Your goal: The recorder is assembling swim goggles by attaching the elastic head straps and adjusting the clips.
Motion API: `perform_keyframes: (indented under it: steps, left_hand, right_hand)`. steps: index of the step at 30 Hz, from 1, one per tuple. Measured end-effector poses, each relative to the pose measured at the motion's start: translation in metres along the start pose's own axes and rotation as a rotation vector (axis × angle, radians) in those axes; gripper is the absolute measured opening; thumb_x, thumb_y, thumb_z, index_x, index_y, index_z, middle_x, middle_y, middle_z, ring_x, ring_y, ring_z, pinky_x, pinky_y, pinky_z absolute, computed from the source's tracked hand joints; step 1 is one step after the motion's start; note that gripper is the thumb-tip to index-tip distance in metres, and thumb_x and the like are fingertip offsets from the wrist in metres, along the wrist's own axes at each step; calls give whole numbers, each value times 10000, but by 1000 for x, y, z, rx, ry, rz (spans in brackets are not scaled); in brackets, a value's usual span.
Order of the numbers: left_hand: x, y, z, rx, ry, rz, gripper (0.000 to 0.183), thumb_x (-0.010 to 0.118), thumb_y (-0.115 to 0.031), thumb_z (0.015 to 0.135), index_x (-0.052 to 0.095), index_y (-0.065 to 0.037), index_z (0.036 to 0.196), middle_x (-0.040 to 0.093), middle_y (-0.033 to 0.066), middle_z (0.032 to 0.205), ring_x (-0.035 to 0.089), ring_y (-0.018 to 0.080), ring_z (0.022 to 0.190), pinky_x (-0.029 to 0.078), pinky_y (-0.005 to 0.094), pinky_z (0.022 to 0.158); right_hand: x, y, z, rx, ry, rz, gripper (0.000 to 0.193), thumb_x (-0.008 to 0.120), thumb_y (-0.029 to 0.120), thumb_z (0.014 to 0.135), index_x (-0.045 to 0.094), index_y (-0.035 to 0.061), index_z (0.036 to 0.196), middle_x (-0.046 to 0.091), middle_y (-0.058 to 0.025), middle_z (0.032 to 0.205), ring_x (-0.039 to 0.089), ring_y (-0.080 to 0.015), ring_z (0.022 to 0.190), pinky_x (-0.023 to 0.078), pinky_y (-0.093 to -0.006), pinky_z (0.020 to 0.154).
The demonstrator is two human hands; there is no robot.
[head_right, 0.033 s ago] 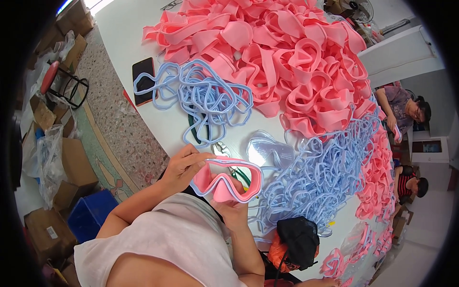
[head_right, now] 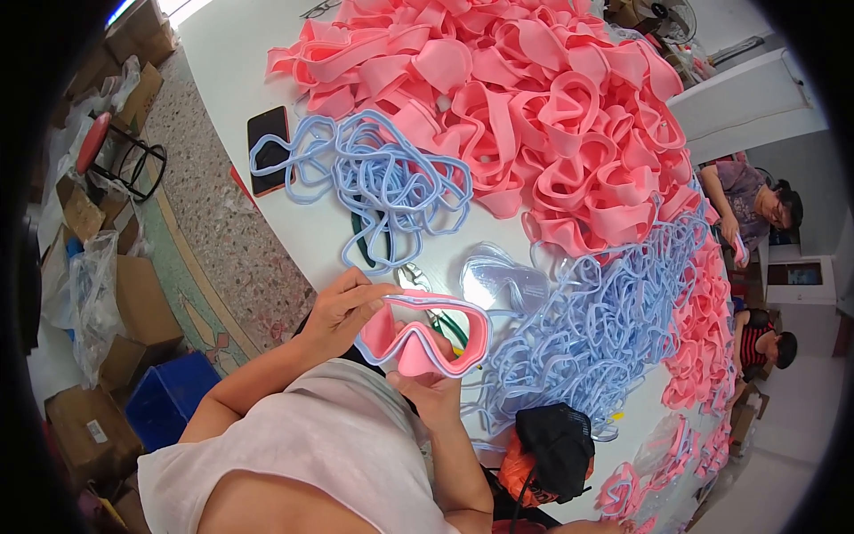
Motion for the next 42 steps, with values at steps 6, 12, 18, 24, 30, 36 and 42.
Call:
perform_keyframes:
  steps: [6, 12, 18, 24, 30, 36, 42]
  left_hand:
    - [5, -1, 0, 5, -30, -41, 292, 594, -44, 910, 639, -66, 1197, 451, 43, 800, 461, 134, 704, 400, 247, 608]
    - [9, -1, -2, -35, -25, -48, 277, 578, -39, 914, 646, -54, 1182, 468, 33, 813, 457, 121, 733, 398, 232, 633]
    - [14, 0, -7, -32, -20, -64, 301, 589, -32, 907, 644, -86, 1198, 455, 39, 821, 472, 127, 721, 411, 243, 622]
    - [14, 0, -6, -39, -10, -79, 298, 588, -37, 910, 647, -95, 1195, 460, 37, 826, 481, 128, 726, 415, 243, 627]
    - [8, -1, 0, -37, -1, -77, 273, 586, -46, 915, 661, -93, 1173, 456, 38, 810, 479, 131, 733, 415, 246, 631]
    - [5, -5, 3, -42, 33, -37, 278, 584, -45, 916, 654, -91, 1181, 441, 39, 803, 464, 140, 739, 401, 246, 640]
    - [-5, -10, 1, -44, 43, -9, 289, 591, -37, 910, 649, -93, 1187, 431, 45, 805, 446, 147, 723, 398, 252, 636]
  right_hand:
    - [-1, -2, -9, -71, -213, -423, 331, 662, -55, 833, 541, -35, 1140, 637, -118, 1045, 613, -189, 966, 499, -339, 895]
    - [-4, -4, -11, -100, -375, -364, 580, 691, -53, 805, 438, -38, 1327, 649, -92, 982, 623, -169, 935, 505, -296, 868]
    - [-4, -12, 1, 29, -324, -12, 739, 706, -39, 761, 339, -24, 1402, 645, -64, 898, 631, -179, 887, 499, -289, 877]
    - [-6, -30, -2, 114, -293, 355, 643, 722, -14, 752, 422, -4, 1320, 637, -60, 886, 619, -181, 966, 488, -305, 911]
    - [11, -14, 4, 103, 28, 95, 584, 668, -70, 737, 468, 6, 1281, 634, -89, 1015, 594, -228, 1050, 435, -365, 978]
    - [1, -11, 4, 93, 21, 293, 676, 653, -84, 690, 436, -10, 1326, 583, -141, 1186, 547, -265, 1147, 404, -404, 1011]
    - [18, 13, 3, 110, 174, 298, 946, 767, 207, 723, 228, 18, 1476, 397, -171, 1427, 409, -302, 1311, 315, -424, 1096]
Point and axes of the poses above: each hand's wrist, its own z-axis towards the middle knuckle, its own x-axis out of the palm, y = z × x, the point moved 9 cm from there along z, towards the middle knuckle
